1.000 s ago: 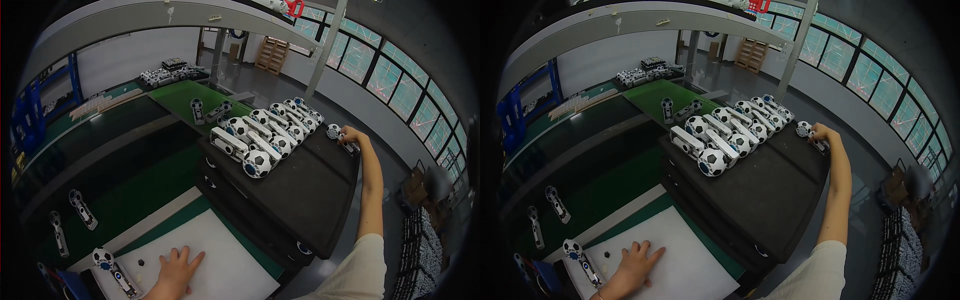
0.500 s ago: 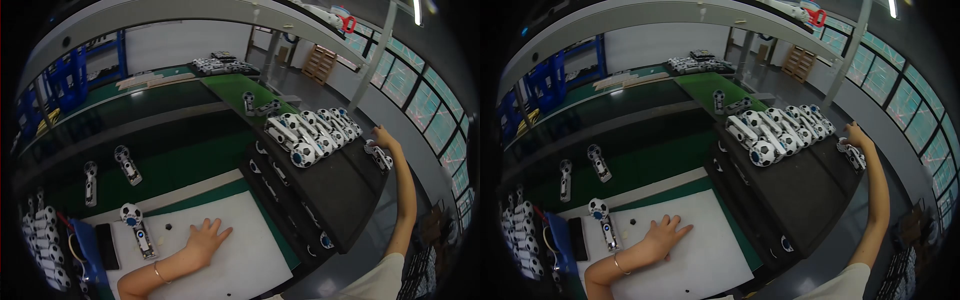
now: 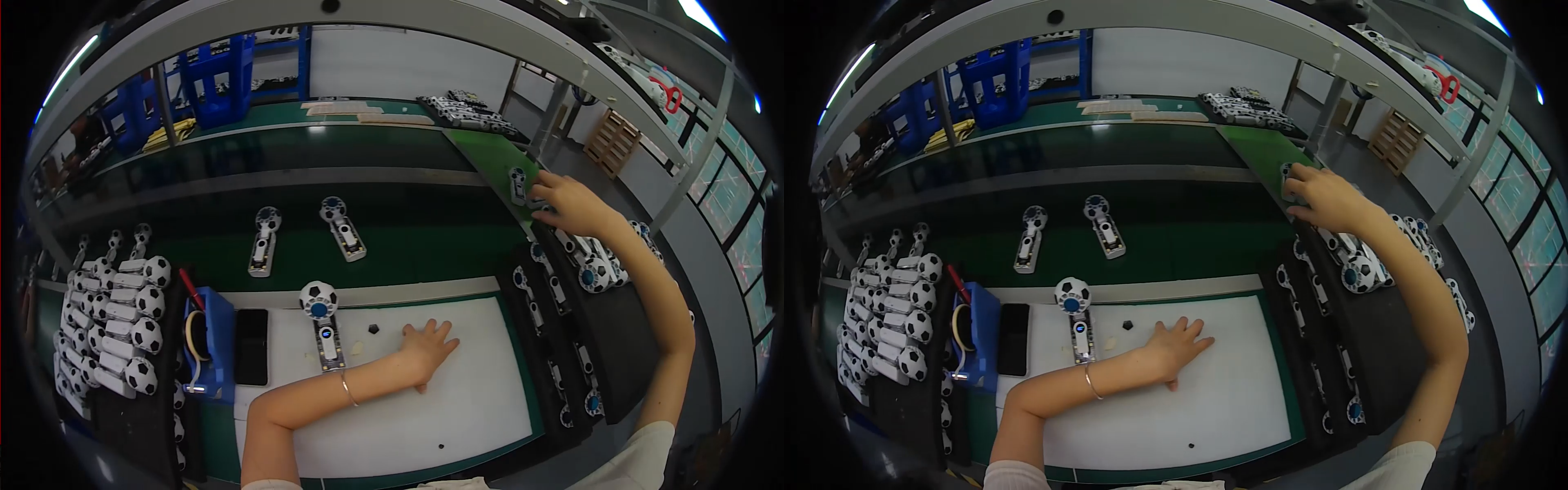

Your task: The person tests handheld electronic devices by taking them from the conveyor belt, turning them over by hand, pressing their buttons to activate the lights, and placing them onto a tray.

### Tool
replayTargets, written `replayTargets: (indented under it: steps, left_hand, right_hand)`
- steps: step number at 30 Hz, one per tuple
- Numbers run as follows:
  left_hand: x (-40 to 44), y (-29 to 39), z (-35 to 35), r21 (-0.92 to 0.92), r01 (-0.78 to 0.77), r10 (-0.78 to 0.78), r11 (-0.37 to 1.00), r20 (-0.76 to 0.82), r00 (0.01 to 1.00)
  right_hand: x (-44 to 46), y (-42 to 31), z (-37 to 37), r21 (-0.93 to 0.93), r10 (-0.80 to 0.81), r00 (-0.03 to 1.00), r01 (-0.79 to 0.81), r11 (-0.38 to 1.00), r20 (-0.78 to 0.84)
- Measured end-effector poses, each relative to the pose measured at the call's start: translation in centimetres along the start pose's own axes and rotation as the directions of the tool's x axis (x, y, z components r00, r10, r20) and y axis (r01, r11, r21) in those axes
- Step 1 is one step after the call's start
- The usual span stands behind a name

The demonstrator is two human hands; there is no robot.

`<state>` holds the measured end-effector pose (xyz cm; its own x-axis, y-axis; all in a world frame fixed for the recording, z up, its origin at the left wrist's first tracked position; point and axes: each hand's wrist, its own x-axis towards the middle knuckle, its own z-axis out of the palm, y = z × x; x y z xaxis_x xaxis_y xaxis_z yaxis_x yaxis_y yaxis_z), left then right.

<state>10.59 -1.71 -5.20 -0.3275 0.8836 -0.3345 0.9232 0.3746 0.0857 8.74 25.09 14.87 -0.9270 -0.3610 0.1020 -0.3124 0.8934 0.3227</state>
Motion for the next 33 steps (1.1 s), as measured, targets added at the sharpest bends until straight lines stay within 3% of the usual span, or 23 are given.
replayTargets:
  steps: [2,4,6,8,9,10,12,14,16,17,19,20,21,23,25,26,27,28,29,30,31,32,33]
  left_hand:
    - [-1.4,-1.0,-0.5,0.025,-0.031,0.032,0.999,-0.033,0.999]
    - [-3.9,-2.9,-2.4,-0.153,-0.265,0.251,0.952,-0.105,0.962]
    - [-8.3,-5.6,-6.3,-0.253,-0.332,0.223,0.909,-0.378,0.899]
    - [-10.1,-9.3,-7.5,-0.332,-0.308,-0.019,0.892,-0.707,0.707]
    - [-10.7,-11.5,-7.9,-0.388,-0.206,-0.175,0.898,-0.746,0.643]
    - [-10.7,-13.9,-8.0,-0.450,-0.113,-0.321,0.886,-0.770,0.552]
    - [-10.2,-19.3,-6.0,-0.466,0.368,-0.588,0.805,-0.715,0.379]
    - [-8.7,-25.3,-1.3,-0.386,0.748,-0.813,0.540,-0.471,0.344]
    - [-9.3,-26.8,-0.1,-0.302,0.844,-0.894,0.443,-0.074,0.443]
    - [-9.0,-27.1,0.2,-0.300,0.847,-0.896,0.438,-0.075,0.437]
    - [-8.4,-27.5,1.1,-0.557,0.744,-0.924,0.369,-0.135,0.357]
    - [-8.1,-27.6,1.8,-0.591,0.727,-0.937,0.350,-0.229,0.265]
    - [-7.9,-27.9,2.1,-0.588,0.730,-0.937,0.348,-0.227,0.264]
    - [-8.1,-27.4,1.3,-0.632,0.690,-0.908,0.352,-0.052,0.415]
    - [-7.9,-26.6,1.3,-0.652,0.669,-0.906,0.356,-0.066,0.419]
    - [-7.9,-26.4,1.2,-0.673,0.644,-0.903,0.365,-0.088,0.420]
    - [-7.9,-26.7,1.3,-0.672,0.646,-0.904,0.362,-0.085,0.418]
    - [-7.9,-27.4,1.4,-0.912,0.322,-0.834,0.254,-0.039,0.550]
    - [-8.2,-27.3,0.8,-0.998,-0.030,-0.738,0.047,-0.055,0.672]
    - [-8.4,-27.2,0.0,-0.979,-0.193,-0.702,-0.069,-0.090,0.707]
    - [-8.5,-26.0,-1.5,-0.928,-0.369,-0.710,-0.052,-0.226,0.667]
    - [-8.8,-24.9,-2.9,-0.845,-0.534,-0.713,-0.033,-0.355,0.604]
    - [-9.3,-24.1,-4.1,-0.768,-0.641,-0.696,-0.015,-0.452,0.558]
  right_hand:
    - [4.1,-2.8,1.9,0.097,-0.052,0.996,0.046,0.994,0.066]
    - [8.0,-6.3,4.6,0.166,-0.104,0.990,0.087,0.982,0.099]
    - [11.9,-10.5,7.6,0.222,-0.067,0.978,0.021,0.975,0.199]
    - [16.4,-12.5,13.7,0.325,-0.135,0.986,0.098,0.941,0.093]
    - [18.0,-13.6,15.3,0.403,-0.183,0.983,0.169,0.899,-0.004]
    - [18.8,-15.2,15.6,0.517,0.025,0.999,-0.047,0.855,0.048]
    - [21.3,-18.0,16.7,0.650,0.311,0.923,-0.381,0.657,0.227]
    - [22.7,-19.7,18.5,0.640,0.351,0.904,-0.423,0.641,0.246]
    - [23.7,-20.7,20.1,0.601,0.469,0.860,-0.486,0.634,0.201]
    - [23.8,-20.3,20.3,0.605,0.465,0.863,-0.481,0.634,0.198]
    - [23.2,-19.6,20.2,0.725,0.391,0.833,-0.541,0.426,0.391]
    - [23.1,-19.7,20.0,0.727,0.386,0.834,-0.541,0.422,0.396]
    - [22.9,-19.4,19.8,0.778,0.336,0.835,-0.537,0.325,0.436]
    - [22.3,-19.2,20.0,0.813,0.278,0.834,-0.538,0.223,0.476]
    - [21.8,-19.9,19.8,0.908,0.225,0.883,-0.379,-0.180,0.413]
    - [21.8,-20.2,19.3,0.888,0.230,0.874,-0.360,-0.288,0.429]
    - [21.8,-20.6,18.7,0.887,0.227,0.874,-0.361,-0.289,0.430]
    - [21.9,-21.0,18.1,0.909,0.273,0.903,-0.228,-0.349,0.331]
    - [21.8,-21.1,17.4,0.912,0.326,0.916,-0.089,-0.401,0.233]
    - [21.7,-21.0,16.7,0.840,0.274,0.944,-0.009,-0.542,0.186]
    - [21.6,-20.8,15.9,0.740,0.231,0.965,0.062,-0.669,0.128]
    - [21.5,-20.5,15.3,0.686,0.195,0.981,0.155,-0.711,-0.020]
    - [20.9,-20.7,13.9,0.686,0.200,0.979,0.161,-0.709,-0.022]
